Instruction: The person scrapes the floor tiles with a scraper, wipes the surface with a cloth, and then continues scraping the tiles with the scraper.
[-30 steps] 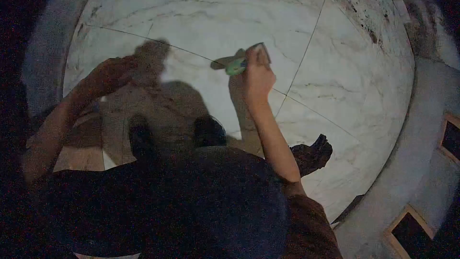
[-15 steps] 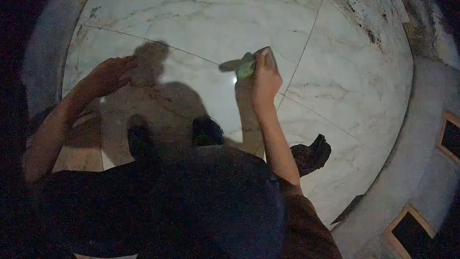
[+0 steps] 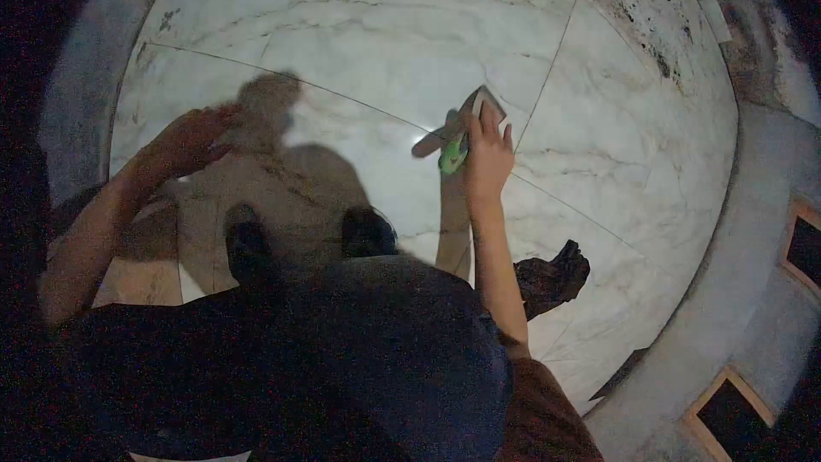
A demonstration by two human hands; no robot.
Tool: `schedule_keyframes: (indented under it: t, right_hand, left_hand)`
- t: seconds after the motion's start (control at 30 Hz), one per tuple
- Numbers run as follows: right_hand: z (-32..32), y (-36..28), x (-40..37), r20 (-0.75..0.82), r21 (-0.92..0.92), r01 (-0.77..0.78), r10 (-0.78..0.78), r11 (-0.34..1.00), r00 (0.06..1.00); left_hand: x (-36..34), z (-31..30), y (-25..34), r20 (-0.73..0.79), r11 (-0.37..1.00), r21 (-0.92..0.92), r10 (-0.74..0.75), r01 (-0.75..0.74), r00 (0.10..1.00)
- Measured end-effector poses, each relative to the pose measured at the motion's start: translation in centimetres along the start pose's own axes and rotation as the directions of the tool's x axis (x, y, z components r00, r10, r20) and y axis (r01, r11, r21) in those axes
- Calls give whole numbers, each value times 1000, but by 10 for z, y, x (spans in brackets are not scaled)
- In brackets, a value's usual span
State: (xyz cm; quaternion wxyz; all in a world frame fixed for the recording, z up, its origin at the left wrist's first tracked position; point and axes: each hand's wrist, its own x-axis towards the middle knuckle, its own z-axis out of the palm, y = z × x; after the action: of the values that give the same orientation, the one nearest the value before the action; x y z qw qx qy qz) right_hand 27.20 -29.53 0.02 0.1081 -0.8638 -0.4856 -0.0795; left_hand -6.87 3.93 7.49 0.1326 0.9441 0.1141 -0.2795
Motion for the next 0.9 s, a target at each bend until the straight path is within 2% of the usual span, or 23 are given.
schedule_keyframes:
  t: [0.03, 0.13, 0.17, 0.2, 0.27, 0.33, 0.4, 0.43, 0.5, 0.6, 0.67, 0.73, 0.8, 0.83, 0.9]
  right_hand:
    - [-2, 9, 9, 124, 16, -53, 51, 998, 991]
    - [-12, 18, 11, 95, 67, -35, 28, 997, 995]
    - [-12, 20, 0, 167, 85, -38, 23, 996, 986]
    - [-12, 15, -16, 175, 91, -28, 12, 995, 985]
    - [-10, 11, -38, 138, 45, 25, -31, 999, 990]
    - [-8, 19, -30, 139, 33, 25, -29, 999, 990]
    - [-11, 23, 0, 121, 79, 6, -15, 997, 993]
    - [-8, 31, 12, 124, 70, 10, -19, 998, 992]
    - [-14, 33, 4, 151, 54, -2, -6, 999, 989]
    - [-16, 19, -29, 203, 58, -10, -2, 998, 979]
    - [-11, 18, -47, 174, 55, -29, 19, 998, 985]
    - [-4, 32, -33, 187, 79, -52, 36, 996, 982]
    - [7, 47, -7, 109, 93, -6, -4, 996, 994]
    - [-12, 37, 11, 171, 99, -33, 16, 995, 985]
    - [-16, 35, 1, 177, 92, -41, 24, 995, 984]
  left_hand:
    - [0, 0, 0, -2, 1000, 5, 5, -5, 1000]
    - [-5, -8, -1, -11, 994, 72, 81, -80, 997]
    - [-2, -10, -2, -25, 998, 23, 55, -54, 998]
    - [-2, -11, 0, -36, 999, -32, 26, -27, 999]
    - [-7, -14, 4, -45, 998, -52, 15, -18, 999]
    - [-5, -13, 6, -60, 998, -53, 28, -31, 998]
    - [-4, -8, 3, 58, 1000, -14, 7, -7, 998]
    - [-4, -9, 2, 60, 1000, -6, 13, -13, 998]
    - [-6, -5, -1, -27, 995, 76, 59, -57, 998]
    - [3, -6, -6, -57, 1000, 17, -2, 3, 998]
    - [-1, -9, -1, -62, 1000, -19, -11, 10, 998]
    - [0, -7, -3, -58, 999, -32, 6, -8, 998]
    - [0, 0, -13, -6, 999, 9, 51, -51, 999]
    - [1, -4, -12, -2, 998, 17, 56, -56, 998]
    - [3, -10, -11, 5, 1000, 20, -4, 4, 1000]
